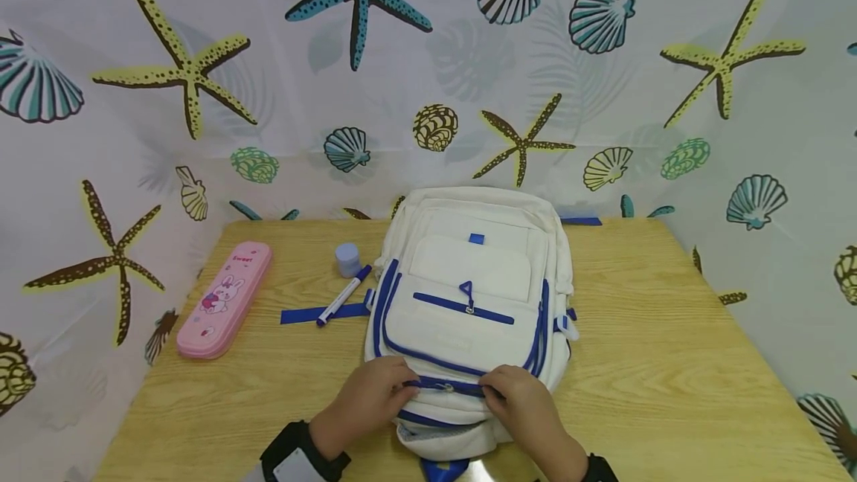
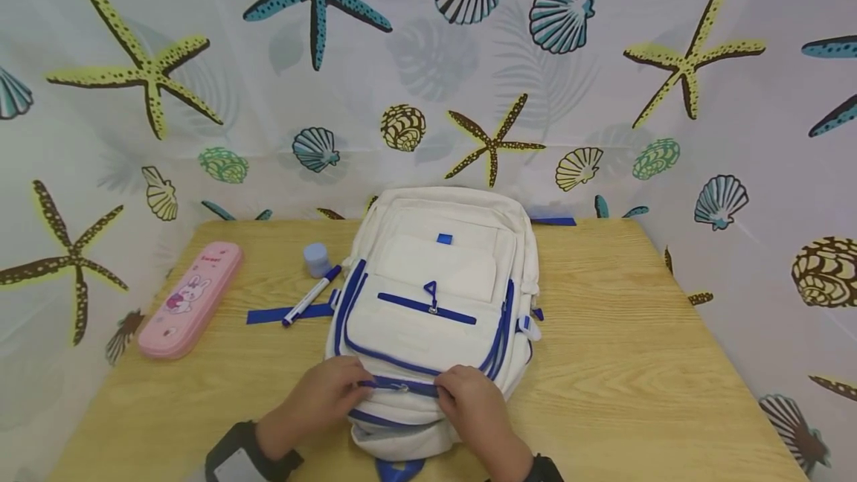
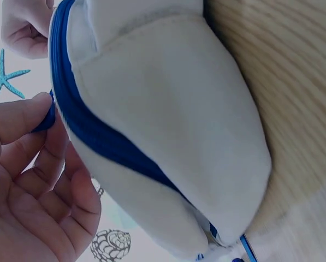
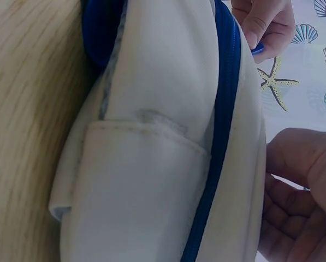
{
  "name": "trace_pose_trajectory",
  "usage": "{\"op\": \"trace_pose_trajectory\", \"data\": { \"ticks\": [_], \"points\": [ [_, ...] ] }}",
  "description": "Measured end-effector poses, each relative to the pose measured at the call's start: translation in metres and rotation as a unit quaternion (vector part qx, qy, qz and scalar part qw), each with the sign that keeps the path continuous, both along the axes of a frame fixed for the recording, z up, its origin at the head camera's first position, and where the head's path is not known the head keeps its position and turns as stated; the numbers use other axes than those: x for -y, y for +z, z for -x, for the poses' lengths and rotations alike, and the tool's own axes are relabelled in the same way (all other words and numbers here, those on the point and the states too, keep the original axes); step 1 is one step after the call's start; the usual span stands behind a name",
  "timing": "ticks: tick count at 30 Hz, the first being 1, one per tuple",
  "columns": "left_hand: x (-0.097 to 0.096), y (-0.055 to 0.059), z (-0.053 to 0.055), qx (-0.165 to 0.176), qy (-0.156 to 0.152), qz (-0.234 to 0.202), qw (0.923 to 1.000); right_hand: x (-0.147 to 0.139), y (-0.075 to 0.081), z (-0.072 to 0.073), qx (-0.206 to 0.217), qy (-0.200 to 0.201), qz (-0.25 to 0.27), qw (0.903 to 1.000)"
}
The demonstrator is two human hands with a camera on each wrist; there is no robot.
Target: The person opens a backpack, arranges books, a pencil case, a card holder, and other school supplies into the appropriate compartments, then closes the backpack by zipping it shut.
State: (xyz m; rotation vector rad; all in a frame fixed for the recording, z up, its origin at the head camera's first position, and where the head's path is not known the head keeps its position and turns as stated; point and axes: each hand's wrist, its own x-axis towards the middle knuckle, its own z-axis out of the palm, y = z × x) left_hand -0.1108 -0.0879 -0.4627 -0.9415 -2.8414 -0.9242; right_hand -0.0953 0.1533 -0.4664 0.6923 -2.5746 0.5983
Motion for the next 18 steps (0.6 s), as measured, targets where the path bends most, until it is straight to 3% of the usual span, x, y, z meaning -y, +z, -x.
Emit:
{"op": "trace_pose_trajectory", "data": {
  "ticks": [11, 18],
  "points": [
    [0.015, 0.003, 0.000, 0.002, 0.022, 0.003, 0.9997, -0.006, 0.006, 0.001, 0.025, 0.036, -0.039, 0.9983],
    [0.020, 0.003, 0.000, 0.025, 0.039, 0.009, 0.9989, -0.006, 0.003, 0.003, -0.011, 0.036, -0.026, 0.9989]
  ]
}}
